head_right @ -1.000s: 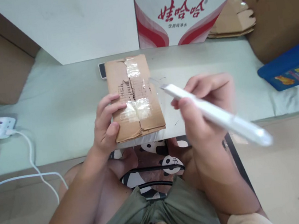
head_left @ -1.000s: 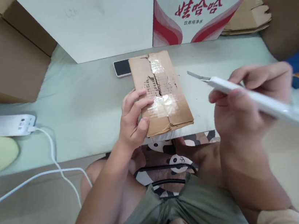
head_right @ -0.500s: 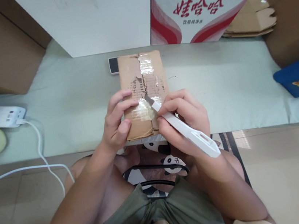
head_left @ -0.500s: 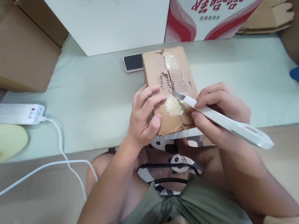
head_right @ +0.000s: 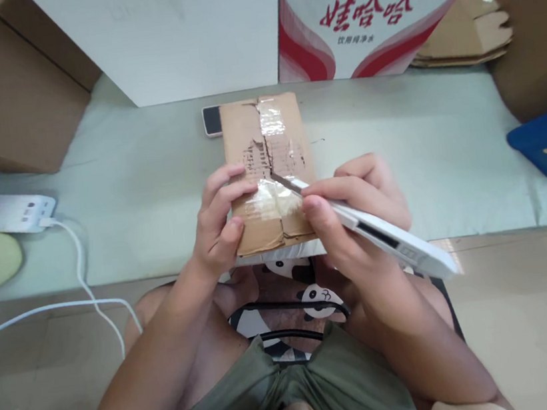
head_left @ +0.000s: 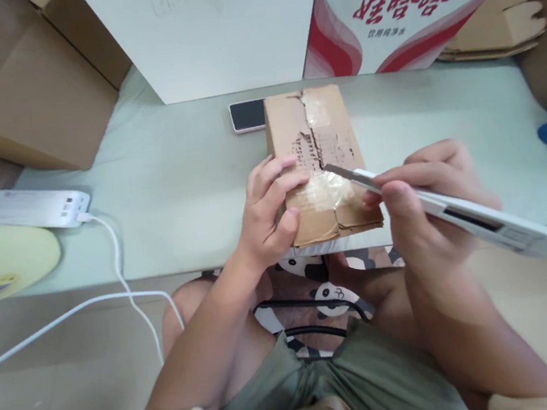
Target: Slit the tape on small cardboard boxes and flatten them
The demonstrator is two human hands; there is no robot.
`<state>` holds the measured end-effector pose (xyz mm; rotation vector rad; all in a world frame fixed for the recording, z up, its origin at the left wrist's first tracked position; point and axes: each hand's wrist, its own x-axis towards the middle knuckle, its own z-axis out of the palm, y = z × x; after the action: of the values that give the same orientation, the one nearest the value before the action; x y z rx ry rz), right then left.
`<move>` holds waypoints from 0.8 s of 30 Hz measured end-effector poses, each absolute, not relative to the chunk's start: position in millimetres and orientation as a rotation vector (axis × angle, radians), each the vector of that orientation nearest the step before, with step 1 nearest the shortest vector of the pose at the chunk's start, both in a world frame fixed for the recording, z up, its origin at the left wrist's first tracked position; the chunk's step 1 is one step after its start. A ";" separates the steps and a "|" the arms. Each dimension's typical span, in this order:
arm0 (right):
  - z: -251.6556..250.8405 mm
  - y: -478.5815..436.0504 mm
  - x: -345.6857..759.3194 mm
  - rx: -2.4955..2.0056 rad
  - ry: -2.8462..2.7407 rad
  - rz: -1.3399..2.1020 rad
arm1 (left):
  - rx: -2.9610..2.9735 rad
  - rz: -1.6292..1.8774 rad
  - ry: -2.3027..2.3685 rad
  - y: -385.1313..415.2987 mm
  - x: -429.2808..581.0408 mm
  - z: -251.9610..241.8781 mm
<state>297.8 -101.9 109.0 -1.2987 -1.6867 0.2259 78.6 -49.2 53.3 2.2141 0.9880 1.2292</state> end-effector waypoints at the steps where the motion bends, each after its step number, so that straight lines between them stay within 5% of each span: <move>1: 111.4 -100.4 292.0 -1.293 -1.664 0.156 | 2.215 1.236 0.987 -49.2 78.7 53.3; 24: 117.5 -93.7 271.4 -1.273 -1.710 0.161 | 2.267 1.298 0.942 -47.7 79.6 50.0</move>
<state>271.4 -93.7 117.5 -1.2728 -1.7099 0.1614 79.6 -47.7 50.0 2.2671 0.9423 1.2983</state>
